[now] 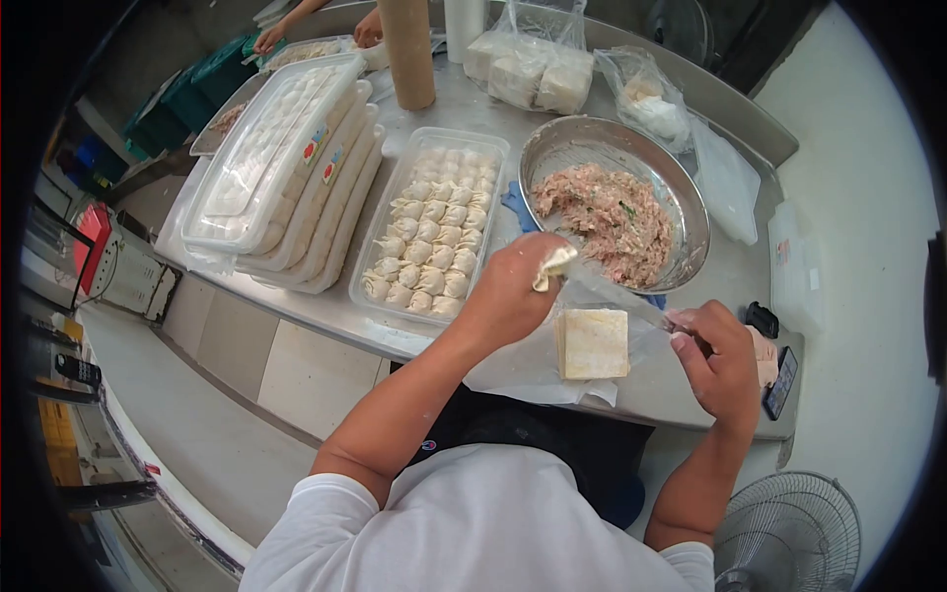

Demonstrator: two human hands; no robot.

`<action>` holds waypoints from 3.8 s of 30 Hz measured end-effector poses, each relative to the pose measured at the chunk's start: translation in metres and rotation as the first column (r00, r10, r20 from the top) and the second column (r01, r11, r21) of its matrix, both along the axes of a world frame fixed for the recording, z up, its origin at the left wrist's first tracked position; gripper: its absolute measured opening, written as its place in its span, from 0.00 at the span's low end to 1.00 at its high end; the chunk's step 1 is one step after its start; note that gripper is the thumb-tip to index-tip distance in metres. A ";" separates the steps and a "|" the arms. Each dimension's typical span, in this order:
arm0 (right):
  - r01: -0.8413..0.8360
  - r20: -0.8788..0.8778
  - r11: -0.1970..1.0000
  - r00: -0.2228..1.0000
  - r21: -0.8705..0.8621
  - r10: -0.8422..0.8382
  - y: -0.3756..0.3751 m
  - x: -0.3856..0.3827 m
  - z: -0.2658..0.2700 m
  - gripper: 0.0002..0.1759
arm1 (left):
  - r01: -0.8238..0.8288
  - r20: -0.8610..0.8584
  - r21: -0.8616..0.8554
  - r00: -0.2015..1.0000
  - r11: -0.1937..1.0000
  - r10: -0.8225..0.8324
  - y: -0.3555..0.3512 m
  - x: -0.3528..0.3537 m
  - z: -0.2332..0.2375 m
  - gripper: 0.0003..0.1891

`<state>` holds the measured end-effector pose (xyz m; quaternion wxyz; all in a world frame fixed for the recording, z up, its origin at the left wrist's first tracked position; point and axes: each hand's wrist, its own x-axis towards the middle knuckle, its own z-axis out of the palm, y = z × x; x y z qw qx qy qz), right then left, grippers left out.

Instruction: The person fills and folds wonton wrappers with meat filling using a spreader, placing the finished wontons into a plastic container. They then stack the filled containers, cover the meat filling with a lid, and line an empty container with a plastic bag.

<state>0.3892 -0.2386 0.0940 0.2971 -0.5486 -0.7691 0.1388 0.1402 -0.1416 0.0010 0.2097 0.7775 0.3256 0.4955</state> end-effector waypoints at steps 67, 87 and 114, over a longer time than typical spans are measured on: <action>-0.025 0.161 1.000 0.987 0.002 0.024 0.078 0.042 -0.056 0.09 | 0.233 -0.448 -0.232 0.836 0.945 -0.316 -0.057 0.069 -0.022 0.13; -0.011 0.497 0.998 0.867 0.069 -0.025 0.056 0.026 -0.037 0.06 | 0.744 0.819 -0.506 0.256 0.436 0.513 -0.044 0.004 -0.013 0.20; 0.046 -0.062 0.980 0.997 0.194 -0.035 -0.002 -0.035 -0.046 0.17 | 0.866 0.953 -0.237 0.120 0.441 0.277 -0.024 -0.013 0.011 0.17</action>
